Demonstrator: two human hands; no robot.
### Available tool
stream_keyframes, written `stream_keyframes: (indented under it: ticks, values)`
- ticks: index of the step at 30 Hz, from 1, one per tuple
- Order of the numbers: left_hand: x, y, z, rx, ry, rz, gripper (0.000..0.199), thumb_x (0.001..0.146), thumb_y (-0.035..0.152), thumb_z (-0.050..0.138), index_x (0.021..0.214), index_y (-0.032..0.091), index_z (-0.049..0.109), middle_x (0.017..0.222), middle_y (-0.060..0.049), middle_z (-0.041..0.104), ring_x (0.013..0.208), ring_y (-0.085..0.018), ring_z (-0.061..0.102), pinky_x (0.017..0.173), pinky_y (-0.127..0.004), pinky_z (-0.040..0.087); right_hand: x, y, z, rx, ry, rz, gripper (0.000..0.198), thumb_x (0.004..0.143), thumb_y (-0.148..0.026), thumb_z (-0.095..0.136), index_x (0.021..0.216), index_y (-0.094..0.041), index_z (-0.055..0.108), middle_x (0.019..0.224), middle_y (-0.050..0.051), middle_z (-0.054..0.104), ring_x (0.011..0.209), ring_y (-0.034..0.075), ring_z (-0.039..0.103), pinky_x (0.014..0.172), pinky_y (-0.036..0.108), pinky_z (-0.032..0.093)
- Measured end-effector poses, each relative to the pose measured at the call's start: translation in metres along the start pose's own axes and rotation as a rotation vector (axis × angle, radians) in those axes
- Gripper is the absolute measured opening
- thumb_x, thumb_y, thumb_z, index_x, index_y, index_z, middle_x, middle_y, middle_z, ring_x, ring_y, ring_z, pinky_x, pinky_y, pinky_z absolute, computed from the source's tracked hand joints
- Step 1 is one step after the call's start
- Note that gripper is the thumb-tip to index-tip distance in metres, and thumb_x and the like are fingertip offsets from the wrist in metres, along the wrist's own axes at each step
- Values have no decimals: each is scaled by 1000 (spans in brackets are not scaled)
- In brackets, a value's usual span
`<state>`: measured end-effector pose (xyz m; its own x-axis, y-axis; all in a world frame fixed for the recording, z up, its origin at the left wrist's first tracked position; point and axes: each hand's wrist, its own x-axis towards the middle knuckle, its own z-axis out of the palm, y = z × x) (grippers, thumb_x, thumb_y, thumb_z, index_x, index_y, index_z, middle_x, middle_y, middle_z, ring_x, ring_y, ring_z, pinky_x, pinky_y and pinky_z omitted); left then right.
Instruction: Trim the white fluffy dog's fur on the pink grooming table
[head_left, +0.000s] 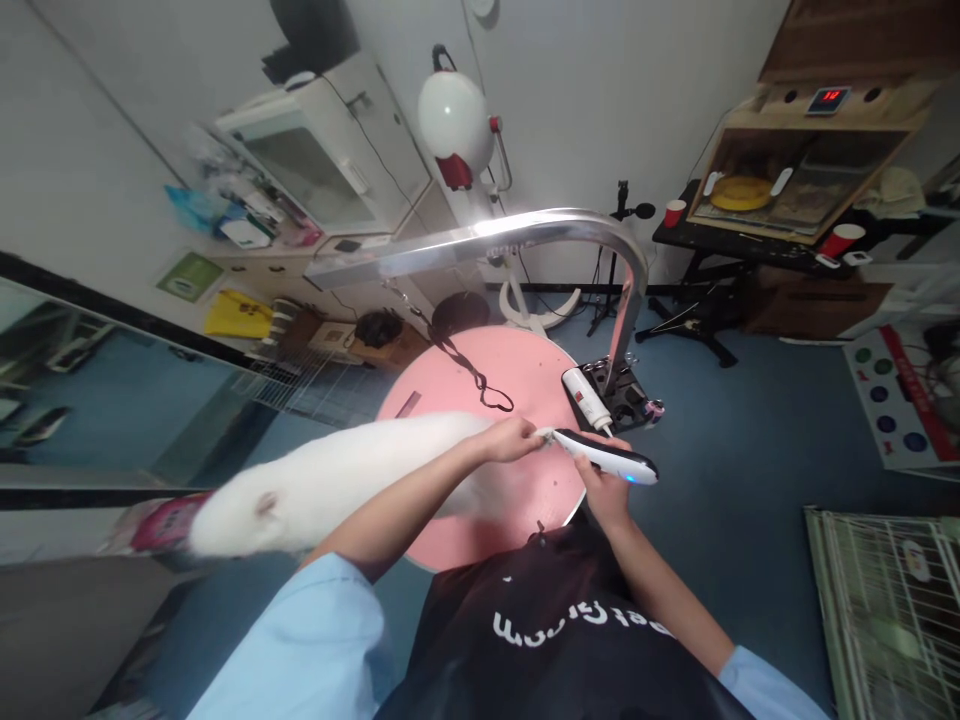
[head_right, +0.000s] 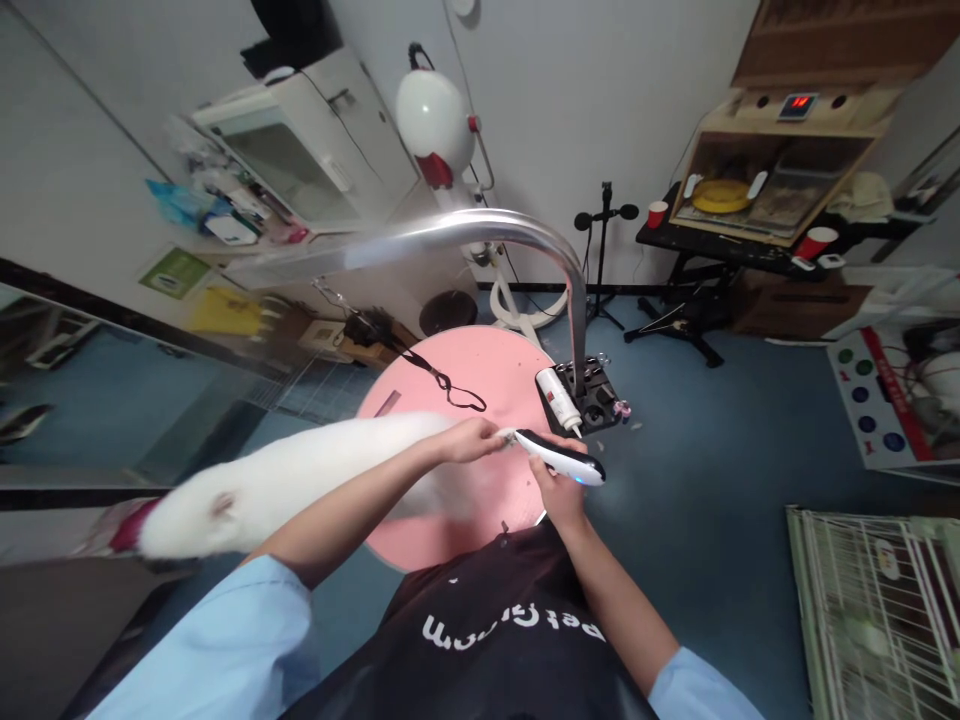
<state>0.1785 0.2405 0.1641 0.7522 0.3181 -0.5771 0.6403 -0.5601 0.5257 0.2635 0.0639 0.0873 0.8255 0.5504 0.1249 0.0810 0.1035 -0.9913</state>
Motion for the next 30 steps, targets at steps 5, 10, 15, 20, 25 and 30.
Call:
stream_keyframes:
  ticks: [5, 10, 15, 20, 25, 30]
  values:
    - [-1, -2, -1, 10, -35, 13, 32, 83, 40, 46, 61, 17, 47, 55, 2, 46, 54, -10, 42, 53, -24, 30, 4, -7, 1, -61, -137, -30, 32, 80, -43, 66, 102, -22, 54, 91, 6, 70, 73, 19, 67, 60, 33, 58]
    - [-3, -4, -2, 53, -47, 35, 30, 85, 35, 42, 62, 17, 47, 56, 2, 47, 54, -10, 42, 53, -24, 30, 10, -4, 7, -54, -129, -79, 33, 78, -40, 68, 102, -22, 54, 94, 7, 70, 81, 21, 67, 68, 35, 59]
    - [-5, -7, -3, 64, -35, 53, 24, 82, 29, 46, 63, 16, 51, 56, 2, 49, 53, -10, 43, 52, -24, 30, 19, -2, 11, -69, -177, -73, 29, 78, -39, 68, 97, -22, 57, 94, 7, 69, 86, 23, 67, 73, 38, 58]
    - [-7, -8, -3, 70, -30, 51, 21, 81, 24, 46, 63, 16, 51, 56, 1, 49, 53, -10, 43, 52, -24, 29, 26, 2, 14, -31, -213, -41, 22, 78, -39, 67, 90, -21, 60, 85, 4, 69, 84, 22, 66, 81, 39, 55]
    - [-9, -13, -3, 45, -30, 47, 22, 83, 29, 50, 66, 16, 53, 59, 1, 51, 55, -11, 43, 52, -25, 29, 32, 13, 14, 153, -224, 182, 27, 70, -39, 71, 83, -22, 55, 60, -6, 55, 55, 15, 55, 54, 29, 49]
    - [-7, -23, -4, 7, 34, 54, 39, 88, 49, 44, 68, 16, 50, 61, 1, 49, 57, -11, 42, 53, -25, 30, 18, 14, 20, 235, 0, 280, 30, 73, -40, 69, 87, -21, 51, 56, -9, 52, 48, 11, 50, 49, 25, 43]
